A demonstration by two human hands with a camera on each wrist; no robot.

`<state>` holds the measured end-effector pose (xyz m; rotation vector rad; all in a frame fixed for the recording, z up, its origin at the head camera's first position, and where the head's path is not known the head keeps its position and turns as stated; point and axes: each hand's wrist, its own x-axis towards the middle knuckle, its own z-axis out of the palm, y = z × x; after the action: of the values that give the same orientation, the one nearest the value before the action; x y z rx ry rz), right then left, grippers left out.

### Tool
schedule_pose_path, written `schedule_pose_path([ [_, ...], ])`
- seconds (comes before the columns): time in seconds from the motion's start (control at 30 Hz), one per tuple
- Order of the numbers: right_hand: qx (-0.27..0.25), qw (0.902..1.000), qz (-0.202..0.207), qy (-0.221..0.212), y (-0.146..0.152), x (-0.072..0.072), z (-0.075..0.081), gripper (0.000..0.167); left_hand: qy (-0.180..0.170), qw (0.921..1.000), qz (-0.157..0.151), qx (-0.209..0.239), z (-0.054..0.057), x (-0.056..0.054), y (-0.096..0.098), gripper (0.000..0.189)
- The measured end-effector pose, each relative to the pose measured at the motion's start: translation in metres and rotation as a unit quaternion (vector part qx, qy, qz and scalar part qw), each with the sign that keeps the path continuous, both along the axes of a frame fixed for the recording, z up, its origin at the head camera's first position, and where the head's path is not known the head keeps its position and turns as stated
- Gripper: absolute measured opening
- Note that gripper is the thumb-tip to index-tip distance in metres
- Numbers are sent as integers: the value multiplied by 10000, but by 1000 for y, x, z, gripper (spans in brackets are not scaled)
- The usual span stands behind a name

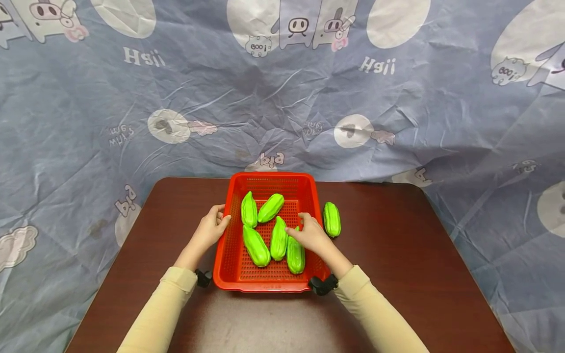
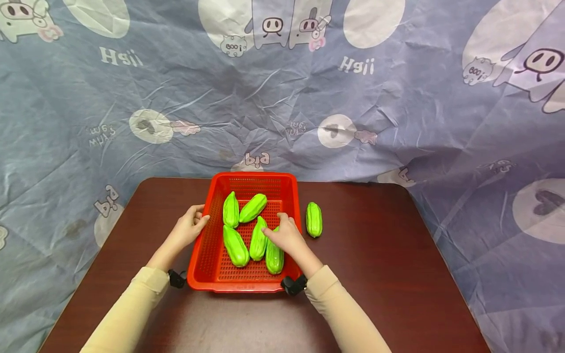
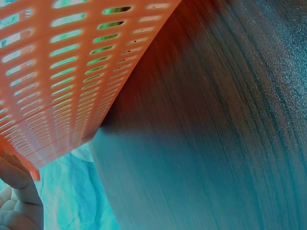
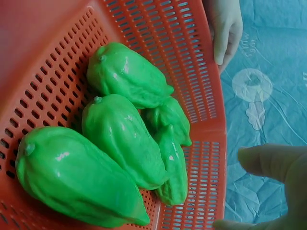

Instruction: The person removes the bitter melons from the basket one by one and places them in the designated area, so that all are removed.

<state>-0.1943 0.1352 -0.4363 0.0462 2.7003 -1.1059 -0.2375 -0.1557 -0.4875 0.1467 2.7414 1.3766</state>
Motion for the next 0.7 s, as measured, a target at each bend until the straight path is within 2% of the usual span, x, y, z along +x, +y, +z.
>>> schedule_pose_path([
  [0.3,517,9971,74,-559,-10,-7,0,75,-85,9999,54,-23,1,2,0,51],
  [0.5,977,9901,267,-975,-14,-10,0,83,-57,10000,23,-62,0,1,0,51],
  [0.7,1190,9840,385,-1272,-14,-9,-1,89,-43,10000,-25,-76,0,0,1,51],
])
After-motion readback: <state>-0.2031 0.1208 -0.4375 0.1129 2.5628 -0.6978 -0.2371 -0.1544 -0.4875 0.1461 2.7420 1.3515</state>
